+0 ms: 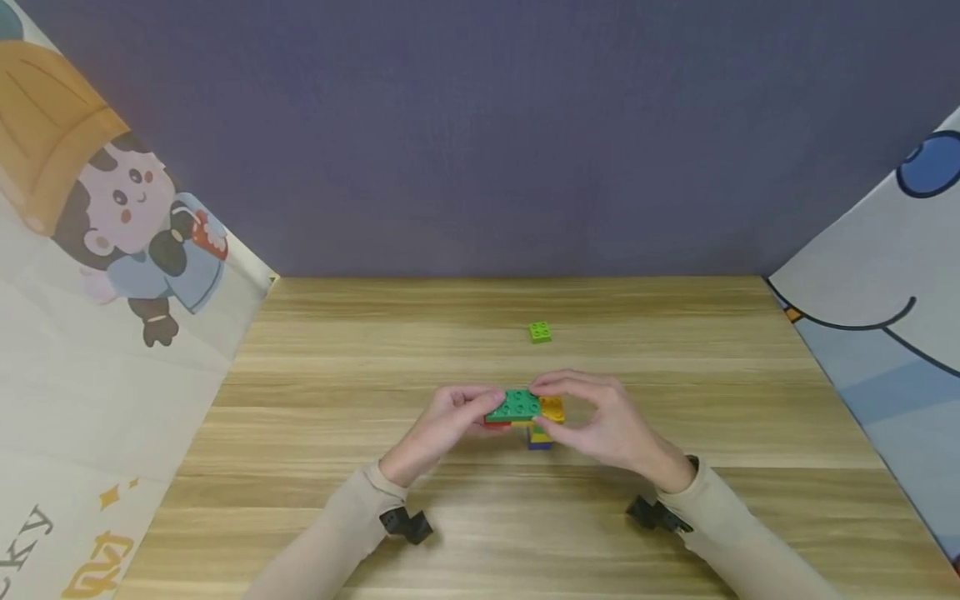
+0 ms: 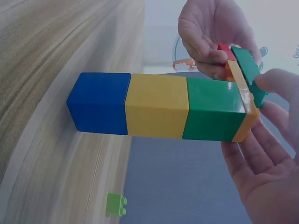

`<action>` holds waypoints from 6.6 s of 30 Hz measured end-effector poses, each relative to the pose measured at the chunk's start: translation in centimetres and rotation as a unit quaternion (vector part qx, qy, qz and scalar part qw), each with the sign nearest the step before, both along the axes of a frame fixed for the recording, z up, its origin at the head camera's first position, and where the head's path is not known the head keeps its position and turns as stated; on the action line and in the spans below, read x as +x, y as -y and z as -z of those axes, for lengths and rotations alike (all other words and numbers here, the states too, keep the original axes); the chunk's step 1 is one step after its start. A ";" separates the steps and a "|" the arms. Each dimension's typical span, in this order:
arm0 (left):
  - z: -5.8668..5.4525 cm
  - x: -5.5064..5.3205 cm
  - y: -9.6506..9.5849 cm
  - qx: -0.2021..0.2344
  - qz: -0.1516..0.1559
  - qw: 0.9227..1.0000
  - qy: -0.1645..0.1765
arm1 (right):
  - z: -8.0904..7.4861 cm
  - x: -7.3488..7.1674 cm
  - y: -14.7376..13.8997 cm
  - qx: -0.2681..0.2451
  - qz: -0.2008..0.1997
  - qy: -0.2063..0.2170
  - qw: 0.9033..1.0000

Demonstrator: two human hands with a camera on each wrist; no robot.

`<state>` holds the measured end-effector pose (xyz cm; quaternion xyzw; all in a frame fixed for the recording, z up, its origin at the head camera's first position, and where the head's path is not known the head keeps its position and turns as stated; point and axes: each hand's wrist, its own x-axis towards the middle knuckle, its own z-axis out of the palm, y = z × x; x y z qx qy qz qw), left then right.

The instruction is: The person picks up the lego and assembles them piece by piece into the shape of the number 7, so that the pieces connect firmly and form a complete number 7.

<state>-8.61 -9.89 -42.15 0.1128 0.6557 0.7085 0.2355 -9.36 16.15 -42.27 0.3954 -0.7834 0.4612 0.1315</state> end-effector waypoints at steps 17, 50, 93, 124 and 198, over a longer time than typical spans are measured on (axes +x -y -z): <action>-0.5 -0.2 -0.5 -0.020 -0.022 0.998 0.052 | 0.2 0.2 -0.1 0.015 0.006 -0.002 1.000; -1.2 -0.1 -0.2 -0.029 0.011 0.999 0.044 | 1.2 1.0 0.3 -0.014 0.011 0.058 0.998; 0.2 0.1 -1.6 -0.161 -0.064 0.924 -0.341 | 3.6 0.2 -1.0 -0.056 0.051 0.159 0.984; 0.0 0.0 -1.8 -0.175 -0.062 0.926 -0.327 | 3.7 -9.4 -3.5 0.027 0.140 0.202 0.969; 0.2 0.6 -1.0 -0.163 -0.048 0.933 -0.316 | 0.4 -4.6 -2.5 0.007 0.085 0.292 0.953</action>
